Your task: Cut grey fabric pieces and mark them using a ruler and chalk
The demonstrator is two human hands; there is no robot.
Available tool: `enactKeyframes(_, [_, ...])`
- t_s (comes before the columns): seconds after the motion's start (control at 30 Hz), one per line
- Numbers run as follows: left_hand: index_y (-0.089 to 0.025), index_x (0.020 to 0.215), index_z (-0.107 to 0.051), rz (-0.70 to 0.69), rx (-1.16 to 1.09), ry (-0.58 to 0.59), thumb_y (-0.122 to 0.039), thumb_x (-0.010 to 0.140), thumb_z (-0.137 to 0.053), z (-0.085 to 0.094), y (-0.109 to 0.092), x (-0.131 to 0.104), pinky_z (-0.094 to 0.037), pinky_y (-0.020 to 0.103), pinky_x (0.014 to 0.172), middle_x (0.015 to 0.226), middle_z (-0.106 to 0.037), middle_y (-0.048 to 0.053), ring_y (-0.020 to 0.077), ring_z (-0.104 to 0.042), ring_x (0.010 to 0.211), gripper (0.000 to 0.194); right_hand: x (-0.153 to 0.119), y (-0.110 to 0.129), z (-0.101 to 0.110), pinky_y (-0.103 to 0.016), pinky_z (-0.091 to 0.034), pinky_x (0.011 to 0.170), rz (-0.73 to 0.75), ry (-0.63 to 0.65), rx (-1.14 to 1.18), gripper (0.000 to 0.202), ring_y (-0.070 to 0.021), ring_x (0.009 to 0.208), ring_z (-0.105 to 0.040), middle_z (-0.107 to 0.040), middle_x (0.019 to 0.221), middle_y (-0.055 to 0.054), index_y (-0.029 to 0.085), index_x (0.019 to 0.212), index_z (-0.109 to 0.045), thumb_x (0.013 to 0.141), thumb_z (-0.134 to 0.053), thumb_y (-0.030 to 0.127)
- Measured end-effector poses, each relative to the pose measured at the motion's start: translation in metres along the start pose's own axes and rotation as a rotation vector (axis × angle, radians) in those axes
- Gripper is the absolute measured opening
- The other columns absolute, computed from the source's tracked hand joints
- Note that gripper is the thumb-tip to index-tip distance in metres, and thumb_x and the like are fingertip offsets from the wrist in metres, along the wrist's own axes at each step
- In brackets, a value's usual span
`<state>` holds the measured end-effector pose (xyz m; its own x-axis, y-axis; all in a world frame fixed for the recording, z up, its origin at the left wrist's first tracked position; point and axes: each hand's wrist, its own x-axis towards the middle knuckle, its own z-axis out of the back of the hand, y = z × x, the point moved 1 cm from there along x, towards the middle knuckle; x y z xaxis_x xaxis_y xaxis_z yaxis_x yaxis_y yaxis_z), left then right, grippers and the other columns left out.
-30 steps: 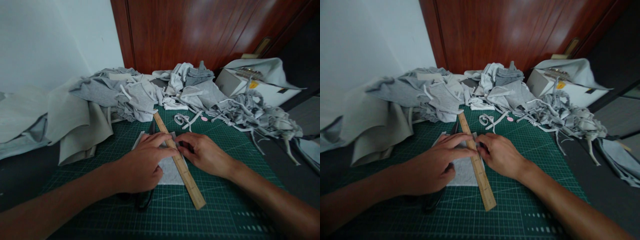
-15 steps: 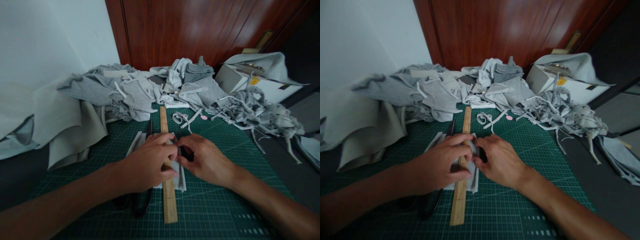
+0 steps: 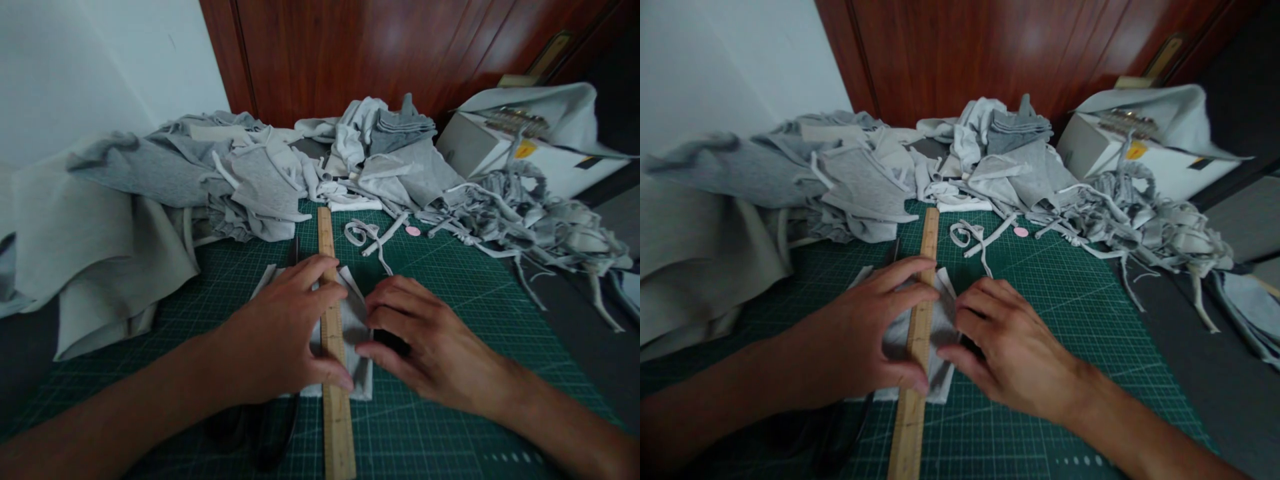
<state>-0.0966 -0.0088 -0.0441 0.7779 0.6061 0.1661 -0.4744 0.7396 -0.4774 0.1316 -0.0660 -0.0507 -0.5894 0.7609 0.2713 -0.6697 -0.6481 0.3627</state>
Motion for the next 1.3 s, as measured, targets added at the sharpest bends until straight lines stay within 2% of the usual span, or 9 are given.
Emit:
enactKeyframes(0.1, [-0.021,0.122,-0.067,-0.003,0.063,-0.008,-0.063,0.059,-0.096,0.002,-0.002,-0.001,-0.034,0.063,0.123,0.146,-0.058,0.015,0.0421,-0.050,0.142,0.081,0.001,0.000,0.000,-0.053,-0.049,0.112,0.033,0.017,-0.014,0.018,-0.0348,0.131,-0.056,-0.072,0.128,-0.013,0.019,0.105,-0.071,0.101,-0.071,0.037])
enactKeyframes(0.2, [-0.020,0.131,-0.062,0.007,0.083,-0.003,-0.065,0.060,-0.095,0.000,0.000,-0.002,-0.028,0.058,0.127,0.149,-0.058,0.015,0.0393,-0.048,0.146,0.091,0.003,0.000,0.002,-0.055,-0.040,0.123,0.027,0.077,0.002,0.020,-0.0357,0.149,-0.043,-0.062,0.152,-0.011,0.021,0.113,-0.068,0.097,-0.074,0.033])
enactKeyframes(0.37, [-0.022,0.153,-0.047,0.016,0.125,-0.015,-0.081,0.056,-0.088,-0.007,0.007,-0.006,-0.014,0.059,0.132,0.165,-0.046,0.018,0.0400,-0.038,0.156,0.121,-0.001,-0.001,0.007,-0.066,-0.039,0.123,-0.085,0.084,-0.017,0.085,-0.0405,0.150,-0.046,-0.058,0.159,-0.016,0.020,0.158,-0.043,0.086,-0.083,0.038])
enactKeyframes(0.5, [-0.022,0.158,-0.044,0.030,0.108,0.008,-0.085,0.050,-0.087,-0.009,0.009,-0.008,-0.006,0.068,0.130,0.168,-0.040,0.020,0.0453,-0.031,0.159,0.131,-0.009,-0.002,0.007,-0.071,-0.034,0.127,-0.091,0.103,-0.054,0.108,-0.0442,0.156,-0.038,-0.048,0.167,-0.015,0.023,0.168,-0.032,0.078,-0.090,0.043])
enactKeyframes(0.63, [-0.024,0.158,-0.045,0.009,0.099,0.028,-0.085,0.054,-0.085,-0.008,0.010,-0.007,-0.005,0.066,0.131,0.169,-0.040,0.019,0.0436,-0.029,0.160,0.127,-0.014,-0.002,0.008,-0.072,-0.030,0.128,-0.086,0.124,-0.069,0.126,-0.0454,0.160,-0.031,-0.040,0.171,-0.015,0.025,0.174,-0.017,0.075,-0.093,0.047])
enactKeyframes(0.73, [-0.024,0.155,-0.048,-0.024,0.111,0.029,-0.089,0.059,-0.079,-0.008,0.012,-0.007,-0.002,0.066,0.132,0.169,-0.041,0.019,0.0424,-0.028,0.161,0.120,-0.015,-0.005,0.010,-0.076,-0.030,0.126,-0.095,0.144,-0.081,0.123,-0.0467,0.159,-0.030,-0.036,0.173,-0.014,0.029,0.174,-0.018,0.078,-0.091,0.053])
enactKeyframes(0.87, [-0.021,0.155,-0.049,-0.026,0.146,0.035,-0.091,0.061,-0.077,-0.009,0.012,-0.007,-0.001,0.067,0.131,0.170,-0.039,0.020,0.0426,-0.028,0.161,0.121,-0.016,-0.008,0.014,-0.079,-0.031,0.124,-0.073,0.169,-0.109,0.102,-0.0475,0.158,-0.033,-0.036,0.173,-0.010,0.033,0.167,-0.039,0.080,-0.088,0.059])
enactKeyframes(1.1, [-0.020,0.157,-0.048,-0.040,0.166,0.027,-0.093,0.059,-0.076,-0.010,0.014,-0.008,0.001,0.064,0.132,0.171,-0.037,0.020,0.0424,-0.028,0.161,0.125,-0.011,0.000,0.009,-0.074,-0.041,0.120,-0.120,0.033,-0.124,0.080,-0.0474,0.148,-0.051,-0.058,0.159,-0.017,0.022,0.150,-0.061,0.088,-0.074,0.070])
enactKeyframes(1.3, [-0.019,0.154,-0.051,-0.045,0.135,0.023,-0.091,0.063,-0.075,-0.010,0.014,-0.007,-0.001,0.066,0.131,0.170,-0.039,0.020,0.0434,-0.028,0.161,0.119,-0.001,0.008,0.005,-0.074,-0.039,0.119,-0.156,-0.001,-0.172,0.068,-0.0493,0.141,-0.056,-0.068,0.148,-0.021,0.016,0.129,-0.073,0.093,-0.064,0.073])
